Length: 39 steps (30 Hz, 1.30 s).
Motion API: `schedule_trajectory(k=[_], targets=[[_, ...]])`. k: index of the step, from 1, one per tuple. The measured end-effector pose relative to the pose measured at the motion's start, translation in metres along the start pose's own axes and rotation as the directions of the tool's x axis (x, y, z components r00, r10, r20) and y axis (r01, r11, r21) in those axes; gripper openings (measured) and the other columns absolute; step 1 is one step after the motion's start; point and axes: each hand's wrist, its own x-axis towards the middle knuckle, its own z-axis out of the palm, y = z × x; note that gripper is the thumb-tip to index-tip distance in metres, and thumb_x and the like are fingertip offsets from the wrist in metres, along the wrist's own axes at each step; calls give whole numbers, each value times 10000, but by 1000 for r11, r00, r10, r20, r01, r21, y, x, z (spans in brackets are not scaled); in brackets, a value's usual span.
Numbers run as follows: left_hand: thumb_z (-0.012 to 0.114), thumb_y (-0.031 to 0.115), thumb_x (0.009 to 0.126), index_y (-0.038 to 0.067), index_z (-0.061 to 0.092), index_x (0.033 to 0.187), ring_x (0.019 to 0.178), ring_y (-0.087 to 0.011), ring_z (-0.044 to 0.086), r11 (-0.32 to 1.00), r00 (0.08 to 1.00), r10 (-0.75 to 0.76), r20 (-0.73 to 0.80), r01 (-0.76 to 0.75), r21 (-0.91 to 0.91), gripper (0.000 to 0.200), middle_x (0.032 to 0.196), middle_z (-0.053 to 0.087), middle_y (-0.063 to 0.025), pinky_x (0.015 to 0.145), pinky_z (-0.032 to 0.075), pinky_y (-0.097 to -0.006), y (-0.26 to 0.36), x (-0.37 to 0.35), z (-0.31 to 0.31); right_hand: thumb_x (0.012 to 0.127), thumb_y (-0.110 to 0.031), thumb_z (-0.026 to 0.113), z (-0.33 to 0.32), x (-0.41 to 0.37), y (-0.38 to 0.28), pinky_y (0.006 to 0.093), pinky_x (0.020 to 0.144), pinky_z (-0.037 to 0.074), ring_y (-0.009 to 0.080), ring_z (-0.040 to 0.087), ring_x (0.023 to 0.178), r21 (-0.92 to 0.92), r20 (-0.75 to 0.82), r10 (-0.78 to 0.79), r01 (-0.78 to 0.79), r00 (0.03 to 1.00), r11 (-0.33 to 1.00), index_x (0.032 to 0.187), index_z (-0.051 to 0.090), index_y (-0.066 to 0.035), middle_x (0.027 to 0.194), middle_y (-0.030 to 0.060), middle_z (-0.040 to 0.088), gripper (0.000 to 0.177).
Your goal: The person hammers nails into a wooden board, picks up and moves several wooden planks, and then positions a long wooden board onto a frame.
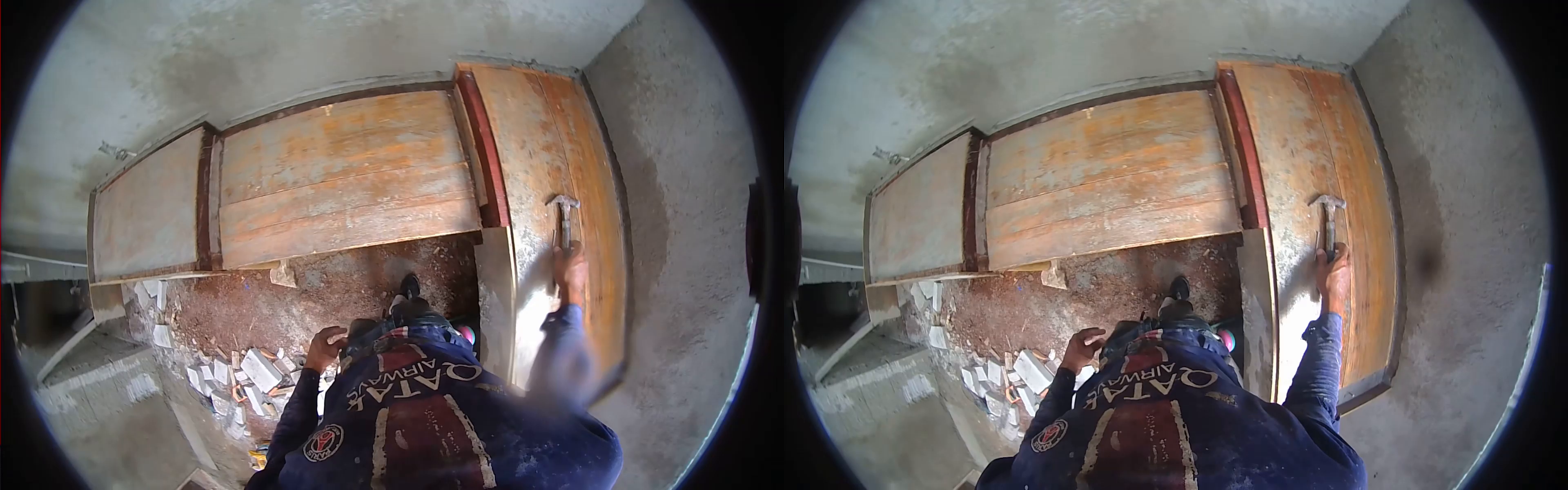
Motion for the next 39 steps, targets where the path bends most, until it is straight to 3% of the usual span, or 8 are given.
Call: schedule_trajectory(k=[5, 8, 12, 14, 21, 27, 33, 39], targets=[[767, 56, 780, 46, 702, 1009, 928, -252, 617, 742, 936, 206, 286, 41, -669, 239, 974, 668, -116, 840, 483, -380, 167, -14, -60, 862, -209, 685, -2, 28, -46, 382, 725, 500, 254, 604, 811, 409, -158, -215, 262, 964, 874, 1084, 584, -37, 884, 128, 622, 298], [709, 92, 853, 12, 674, 1017, 1016, -313, 598, 315, 516, 848, 117, -314, -896, 185, 964, 643, -132, 883, 444, -464, 246, -36, -91, 897, -224, 630, -37, -17, -171, 351, 631, 491, 198, 602, 681, 398, -21, -550, 512, 835, 762, 1060, 585, -29, 789, 118, 628, 258], [670, 212, 903, 2, 652, 932, 956, -382, 612, -23, 45, 998, -47, -433, -901, 212, 914, 651, -152, 852, 417, -487, 296, -74, -119, 830, -182, 675, -1, -99, -271, 358, 651, 498, 217, 621, 695, 459, 330, -813, 672, 479, 582, 1058, 591, -15, 774, 119, 619, 295], [623, 312, 917, 94, 513, 1353, 996, -264, 540, -117, -266, 963, 37, -540, -833, 500, 854, 600, -69, 959, 391, -598, 286, -92, -126, 791, -168, 709, 37, -141, -284, 363, 664, 502, 235, 626, 754, 649, 411, -872, 586, 266, 485, 1059, 591, -15, 820, 135, 617, 330], [684, 257, 888, 15, 578, 854, 894, -332, 566, 33, 44, 999, -9, -849, -527, 266, 887, 612, -129, 783, 428, -416, 226, -193, -190, 766, -214, 737, 84, -268, -336, 407, 749, 501, 348, 610, 865, 688, 380, -868, 725, -321, 33, 1079, 583, -23, 963, 196, 605, 398], [663, 271, 892, 45, 452, 924, 965, -506, 607, -426, 748, 405, -525, -354, -833, 312, 905, 637, -259, 1015, 291, -558, 197, -260, -153, 824, -188, 659, 111, -345, -383, 411, 751, 482, 307, 596, 818, 767, 501, -696, 637, -515, 80, 1047, 566, -35, 884, 191, 578, 286], [677, 41, 821, -47, 544, 1070, 951, -157, 575, -789, 753, 369, -545, -56, -612, 295, 962, 596, -97, 758, 421, -295, 201, -287, -188, 855, -218, 662, 137, -405, -448, 366, 817, 492, 264, 638, 904, 729, 613, -491, 682, -619, 50, 1134, 571, -33, 962, 166, 648, 347], [677, 53, 826, -47, 547, 1057, 946, -171, 574, -877, 663, 287, -691, -109, -468, 284, 944, 594, -94, 753, 426, -308, 178, -263, -224, 855, -231, 667, 167, -441, -502, 364, 808, 499, 253, 646, 902, 706, 686, -286, 707, -669, 43, 1135, 572, -1, 991, 165, 659, 375]])
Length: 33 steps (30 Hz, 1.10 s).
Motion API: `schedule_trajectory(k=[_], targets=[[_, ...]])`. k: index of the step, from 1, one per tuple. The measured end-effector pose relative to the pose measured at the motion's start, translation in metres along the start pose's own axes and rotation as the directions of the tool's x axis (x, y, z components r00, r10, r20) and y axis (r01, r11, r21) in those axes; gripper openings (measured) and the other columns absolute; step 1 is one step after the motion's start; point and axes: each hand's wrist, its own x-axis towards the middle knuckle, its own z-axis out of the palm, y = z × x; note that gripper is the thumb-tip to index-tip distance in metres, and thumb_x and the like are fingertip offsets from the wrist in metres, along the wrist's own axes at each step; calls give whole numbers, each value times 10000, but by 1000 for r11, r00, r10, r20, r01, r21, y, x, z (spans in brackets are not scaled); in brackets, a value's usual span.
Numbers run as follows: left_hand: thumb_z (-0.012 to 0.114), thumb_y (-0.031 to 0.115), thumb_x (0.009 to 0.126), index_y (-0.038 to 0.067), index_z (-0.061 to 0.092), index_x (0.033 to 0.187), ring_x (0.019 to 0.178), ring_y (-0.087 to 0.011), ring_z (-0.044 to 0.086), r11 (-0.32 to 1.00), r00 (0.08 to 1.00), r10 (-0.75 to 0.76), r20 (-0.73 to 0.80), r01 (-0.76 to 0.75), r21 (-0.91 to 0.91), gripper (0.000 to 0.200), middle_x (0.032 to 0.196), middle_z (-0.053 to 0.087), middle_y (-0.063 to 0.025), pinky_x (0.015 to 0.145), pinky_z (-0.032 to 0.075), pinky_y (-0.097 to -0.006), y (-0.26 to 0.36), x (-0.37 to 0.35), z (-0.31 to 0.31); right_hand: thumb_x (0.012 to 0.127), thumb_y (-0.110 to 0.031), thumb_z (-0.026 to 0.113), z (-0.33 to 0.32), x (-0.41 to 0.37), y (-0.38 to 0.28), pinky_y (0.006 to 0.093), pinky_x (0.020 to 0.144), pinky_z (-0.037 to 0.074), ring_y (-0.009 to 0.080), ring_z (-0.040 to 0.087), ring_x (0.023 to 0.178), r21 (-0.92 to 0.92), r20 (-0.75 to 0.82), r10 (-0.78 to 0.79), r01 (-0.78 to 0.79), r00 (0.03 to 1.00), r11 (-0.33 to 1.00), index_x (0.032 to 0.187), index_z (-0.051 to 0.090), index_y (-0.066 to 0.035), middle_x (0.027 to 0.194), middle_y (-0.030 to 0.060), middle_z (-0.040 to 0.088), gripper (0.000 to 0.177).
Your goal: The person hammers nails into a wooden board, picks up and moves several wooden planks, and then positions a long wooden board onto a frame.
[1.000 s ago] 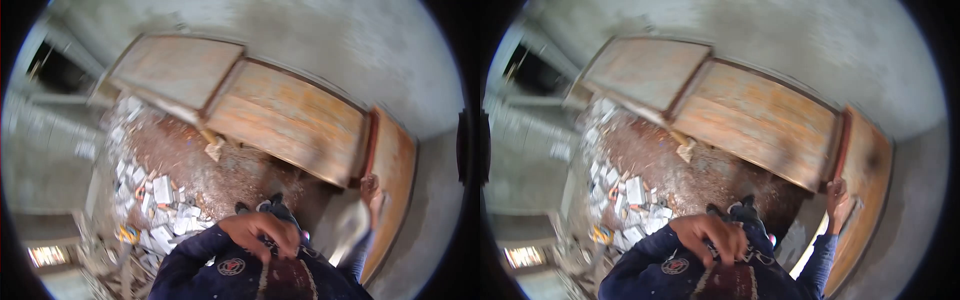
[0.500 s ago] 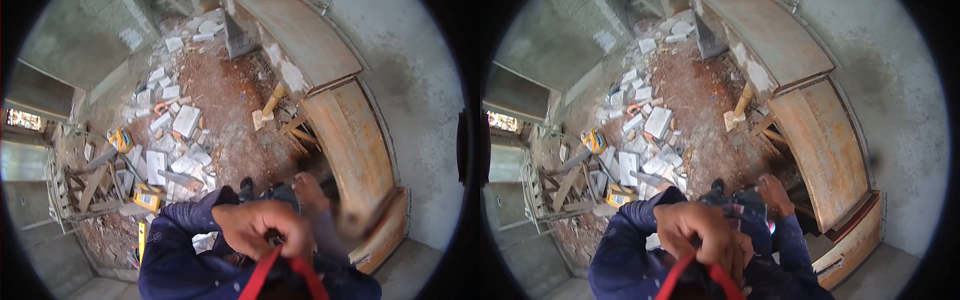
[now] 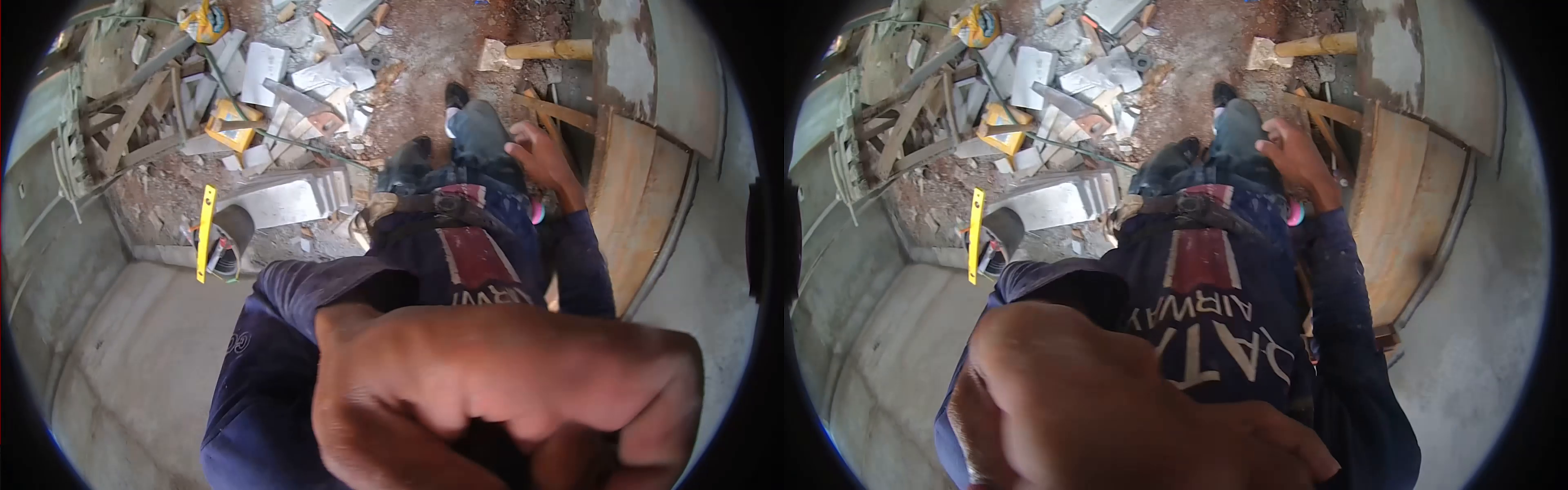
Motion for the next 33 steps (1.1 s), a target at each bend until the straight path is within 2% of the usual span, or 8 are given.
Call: schedule_trajectory(k=[2, 5, 10, 12, 13, 17, 19, 33], targets=[[677, 57, 827, -47, 548, 1053, 944, -176, 574, 998, 998, 58, 33, -59, 17, 280, 939, 593, -93, 752, 428, -313, 13, 14, -3, 852, -226, 662, -23, 22, 1, 375, 796, 501, 267, 649, 896, -44, 36, -10, 11, 999, 999, 1128, 573, 13, 990, 177, 659, 376], [678, 62, 830, -46, 549, 1047, 942, -183, 574, 987, 985, 153, 80, -156, 32, 275, 930, 592, -92, 750, 430, -319, 32, 35, -4, 860, -248, 646, -54, 63, 1, 381, 810, 489, 300, 646, 898, -156, 110, -152, 168, 982, 973, 1112, 573, 18, 955, 185, 664, 374], [678, 72, 834, -46, 552, 1036, 937, -195, 573, 947, 945, 296, 138, -309, 84, 266, 915, 591, -90, 746, 434, -330, 52, 60, -3, 867, -272, 634, -101, 116, -16, 389, 803, 492, 294, 652, 884, -174, 132, -125, 147, 983, 974, 1140, 569, 21, 973, 181, 673, 406], [678, 76, 835, -46, 553, 1032, 936, -200, 573, 925, 923, 348, 161, -366, 100, 263, 910, 590, -89, 744, 435, -334, 59, 62, -4, 866, -283, 635, -113, 128, -37, 390, 808, 492, 285, 653, 893, -181, 108, -50, 70, 993, 981, 1156, 566, 19, 984, 171, 676, 424], [678, 78, 836, -46, 553, 1030, 935, -202, 573, 913, 914, 368, 171, -390, 117, 262, 907, 590, -88, 743, 436, -337, 61, 63, -4, 891, -301, 638, -114, 136, -38, 355, 798, 490, 205, 628, 867, -198, 133, -48, 74, 990, 978, 1147, 567, -24, 980, 108, 658, 384], [678, 86, 839, -46, 555, 1021, 932, -211, 572, 868, 874, 431, 224, -470, 164, 256, 895, 589, -86, 740, 439, -345, 68, 64, -3, 887, -304, 642, -111, 150, -44, 360, 798, 491, 207, 628, 878, -216, 159, -86, 120, 984, 969, 1156, 564, -18, 982, 115, 657, 399], [679, 89, 841, -46, 556, 1017, 930, -216, 572, 834, 846, 473, 247, -520, 182, 254, 889, 588, -86, 739, 441, -350, 66, 60, -1, 875, -297, 632, -96, 153, -49, 394, 819, 494, 300, 655, 939, -224, 191, -69, 112, 979, 968, 1162, 574, 0, 1016, 178, 677, 417], [680, 116, 851, -45, 562, 987, 919, -249, 570, 717, 745, 553, 372, -654, 242, 242, 849, 584, -79, 728, 452, -380, 52, 36, -6, 875, -306, 638, -50, 150, -67, 412, 822, 497, 322, 654, 956, -295, 336, -65, 171, 940, 940, 1180, 566, -20, 1022, 165, 683, 424]])
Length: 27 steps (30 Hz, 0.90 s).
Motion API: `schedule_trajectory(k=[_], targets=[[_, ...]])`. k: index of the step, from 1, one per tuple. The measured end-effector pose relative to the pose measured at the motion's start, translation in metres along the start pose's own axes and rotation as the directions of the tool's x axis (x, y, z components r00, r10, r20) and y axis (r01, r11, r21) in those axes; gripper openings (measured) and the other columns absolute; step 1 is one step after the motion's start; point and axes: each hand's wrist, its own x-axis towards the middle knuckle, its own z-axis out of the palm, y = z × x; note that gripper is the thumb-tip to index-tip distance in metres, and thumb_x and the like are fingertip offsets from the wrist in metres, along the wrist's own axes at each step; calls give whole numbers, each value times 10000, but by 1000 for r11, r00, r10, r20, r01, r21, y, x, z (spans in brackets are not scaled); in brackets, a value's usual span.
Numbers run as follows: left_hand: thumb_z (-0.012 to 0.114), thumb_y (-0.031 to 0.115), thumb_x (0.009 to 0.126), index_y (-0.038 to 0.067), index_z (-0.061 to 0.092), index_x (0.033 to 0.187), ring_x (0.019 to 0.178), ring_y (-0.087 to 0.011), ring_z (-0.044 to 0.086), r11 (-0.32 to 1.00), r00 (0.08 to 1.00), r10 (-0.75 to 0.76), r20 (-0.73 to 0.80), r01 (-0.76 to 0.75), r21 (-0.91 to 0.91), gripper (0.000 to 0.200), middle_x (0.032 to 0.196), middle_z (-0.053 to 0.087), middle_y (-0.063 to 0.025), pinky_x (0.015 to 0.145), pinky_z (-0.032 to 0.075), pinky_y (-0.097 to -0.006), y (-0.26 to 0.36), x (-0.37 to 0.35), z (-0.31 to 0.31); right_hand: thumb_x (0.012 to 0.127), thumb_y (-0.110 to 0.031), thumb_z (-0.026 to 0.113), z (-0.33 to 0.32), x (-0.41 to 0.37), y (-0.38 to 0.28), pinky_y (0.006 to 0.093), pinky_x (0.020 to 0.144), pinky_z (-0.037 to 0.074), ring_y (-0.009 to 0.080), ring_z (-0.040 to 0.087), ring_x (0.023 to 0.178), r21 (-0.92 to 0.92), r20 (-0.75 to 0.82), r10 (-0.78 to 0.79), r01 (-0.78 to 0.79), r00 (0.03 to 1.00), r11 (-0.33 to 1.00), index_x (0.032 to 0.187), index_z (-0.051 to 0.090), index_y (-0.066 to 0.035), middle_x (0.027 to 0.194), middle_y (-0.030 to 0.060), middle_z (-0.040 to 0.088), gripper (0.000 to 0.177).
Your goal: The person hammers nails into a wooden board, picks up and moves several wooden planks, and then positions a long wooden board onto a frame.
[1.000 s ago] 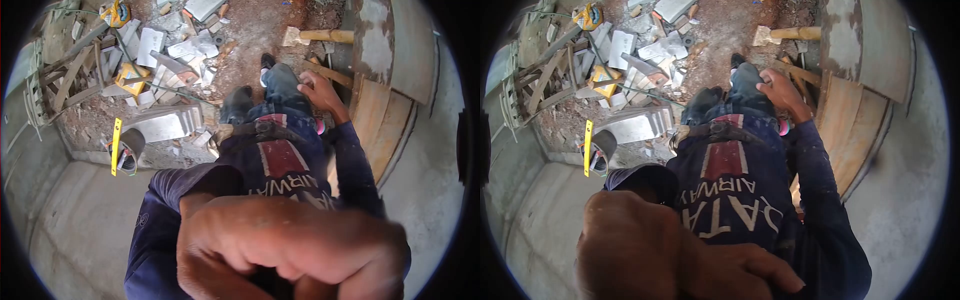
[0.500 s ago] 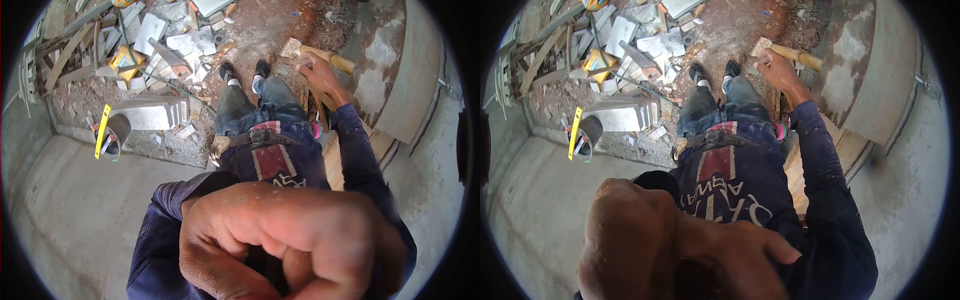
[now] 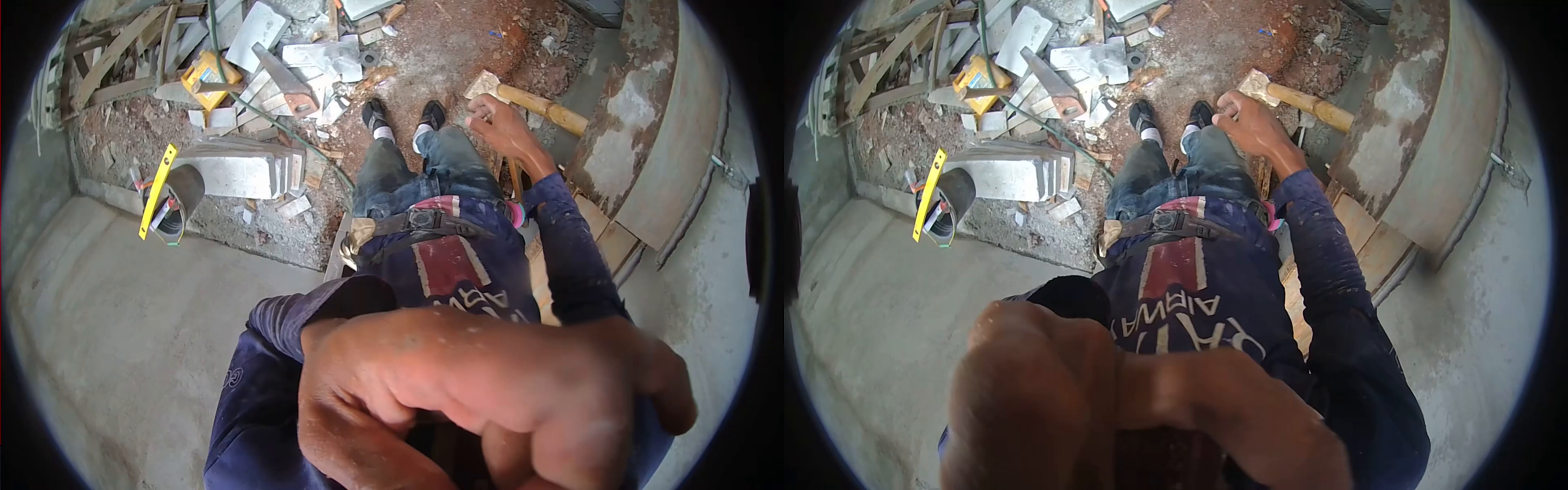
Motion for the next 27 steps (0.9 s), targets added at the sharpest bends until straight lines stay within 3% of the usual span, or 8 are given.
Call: schedule_trajectory(k=[14, 16, 21, 27], targets=[[681, 143, 862, -45, 569, 957, 907, -282, 568, 990, 993, 97, 69, -103, 95, 239, 808, 579, -73, 717, 463, -411, -8, -20, 4, 873, -275, 638, 15, 2, -11, 405, 769, 503, 291, 669, 886, -18, 22, -87, 87, 996, 996, 1134, 578, -15, 917, 146, 695, 374], [681, 147, 864, -45, 570, 953, 906, -286, 568, 988, 991, 112, 76, -120, 99, 239, 802, 579, -72, 716, 464, -415, -8, -21, 4, 875, -322, 634, 14, 3, -12, 376, 781, 487, 232, 632, 864, 8, 45, -48, 48, 998, 999, 1131, 568, -21, 934, 113, 646, 401], [681, 157, 868, -45, 572, 942, 902, -298, 567, 976, 984, 151, 94, -164, 144, 241, 788, 577, -70, 712, 468, -426, -4, -21, 4, 881, -290, 634, 16, 5, -11, 367, 767, 490, 231, 639, 853, 6, 38, -69, 69, 997, 998, 1145, 567, -22, 907, 110, 656, 382], [682, 168, 872, -45, 575, 929, 897, -312, 567, 847, 907, 391, 160, -422, 322, 245, 770, 575, -67, 707, 473, -440, -21, -20, 5, 860, -271, 658, 4, 8, -16, 407, 768, 508, 296, 666, 884, -24, 11, -60, 60, 998, 998, 1126, 582, -19, 947, 156, 687, 375]])
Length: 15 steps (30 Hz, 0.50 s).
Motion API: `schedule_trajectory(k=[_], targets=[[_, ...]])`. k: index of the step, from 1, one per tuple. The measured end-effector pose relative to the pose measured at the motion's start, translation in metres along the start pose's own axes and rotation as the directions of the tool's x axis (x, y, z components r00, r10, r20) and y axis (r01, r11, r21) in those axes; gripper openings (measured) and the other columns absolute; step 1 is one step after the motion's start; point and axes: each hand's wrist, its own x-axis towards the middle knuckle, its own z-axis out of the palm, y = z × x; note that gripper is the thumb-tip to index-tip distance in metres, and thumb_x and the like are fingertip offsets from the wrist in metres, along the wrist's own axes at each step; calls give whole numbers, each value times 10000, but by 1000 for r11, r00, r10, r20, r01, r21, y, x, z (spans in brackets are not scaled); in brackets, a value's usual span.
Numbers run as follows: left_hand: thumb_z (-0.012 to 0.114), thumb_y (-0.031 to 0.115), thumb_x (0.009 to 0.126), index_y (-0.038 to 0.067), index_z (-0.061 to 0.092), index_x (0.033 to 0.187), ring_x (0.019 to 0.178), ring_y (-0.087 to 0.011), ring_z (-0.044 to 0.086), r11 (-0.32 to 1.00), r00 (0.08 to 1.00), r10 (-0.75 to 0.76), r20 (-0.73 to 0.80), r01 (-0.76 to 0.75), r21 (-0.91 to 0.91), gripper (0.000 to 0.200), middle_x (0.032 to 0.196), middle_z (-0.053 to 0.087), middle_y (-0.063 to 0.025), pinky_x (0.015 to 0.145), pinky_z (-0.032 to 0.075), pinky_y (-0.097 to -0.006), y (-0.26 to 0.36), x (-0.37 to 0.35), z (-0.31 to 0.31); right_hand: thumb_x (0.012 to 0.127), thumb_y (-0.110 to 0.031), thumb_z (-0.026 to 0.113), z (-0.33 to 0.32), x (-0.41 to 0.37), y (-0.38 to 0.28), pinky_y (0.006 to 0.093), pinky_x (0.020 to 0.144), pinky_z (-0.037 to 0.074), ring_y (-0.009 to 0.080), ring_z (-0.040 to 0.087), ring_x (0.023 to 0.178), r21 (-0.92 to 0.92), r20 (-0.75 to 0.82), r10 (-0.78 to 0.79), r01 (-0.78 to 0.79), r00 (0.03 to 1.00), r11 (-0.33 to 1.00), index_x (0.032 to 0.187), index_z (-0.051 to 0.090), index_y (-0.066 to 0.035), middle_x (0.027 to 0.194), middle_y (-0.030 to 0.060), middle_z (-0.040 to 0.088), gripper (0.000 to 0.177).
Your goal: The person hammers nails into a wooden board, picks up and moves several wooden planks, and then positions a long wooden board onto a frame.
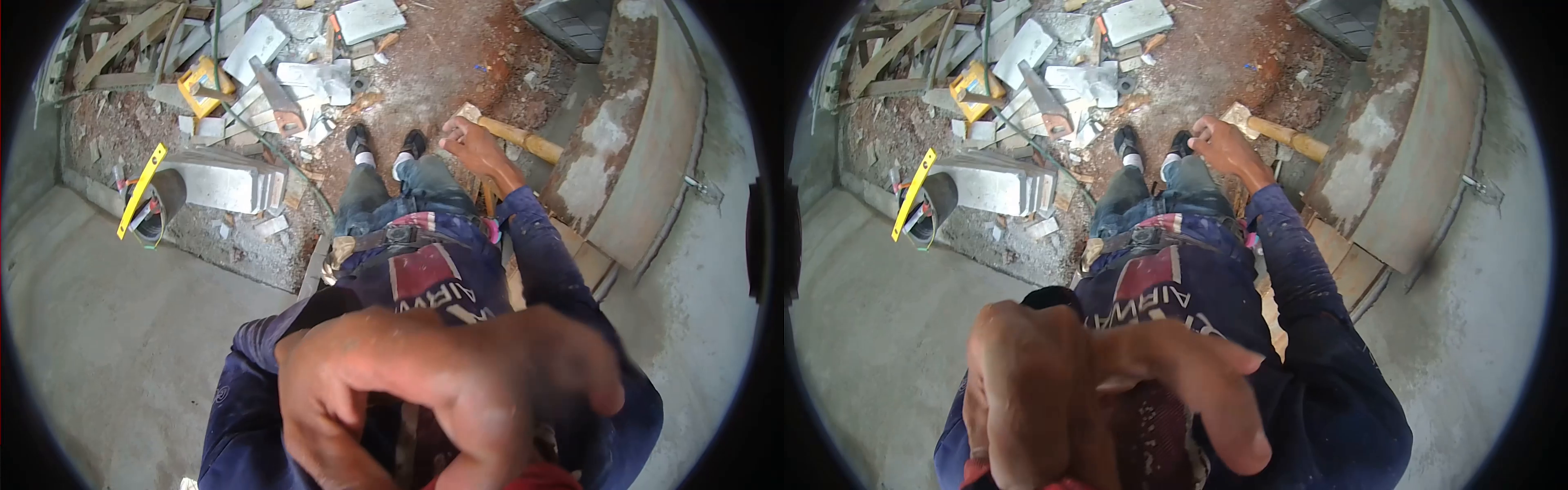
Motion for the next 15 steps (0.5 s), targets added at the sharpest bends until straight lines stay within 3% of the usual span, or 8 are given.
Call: schedule_trajectory(k=[3, 15], targets=[[682, 174, 875, -44, 576, 923, 894, -319, 566, 996, 996, 83, -14, -82, 39, 247, 761, 574, -66, 705, 475, -446, -8, -4, 7, 850, -290, 662, -6, -2, 3, 397, 770, 501, 296, 663, 876, 13, -21, -3, 4, 1000, 1000, 1124, 585, -23, 940, 146, 691, 391], [683, 195, 883, -44, 581, 899, 885, -345, 565, 984, 992, 120, 31, -123, 133, 260, 730, 571, -61, 696, 484, -470, 1, -10, 8, 863, -299, 642, -9, -11, 13, 407, 796, 500, 301, 662, 914, -12, -95, 32, -33, 995, 999, 1146, 581, -28, 961, 148, 697, 396]])
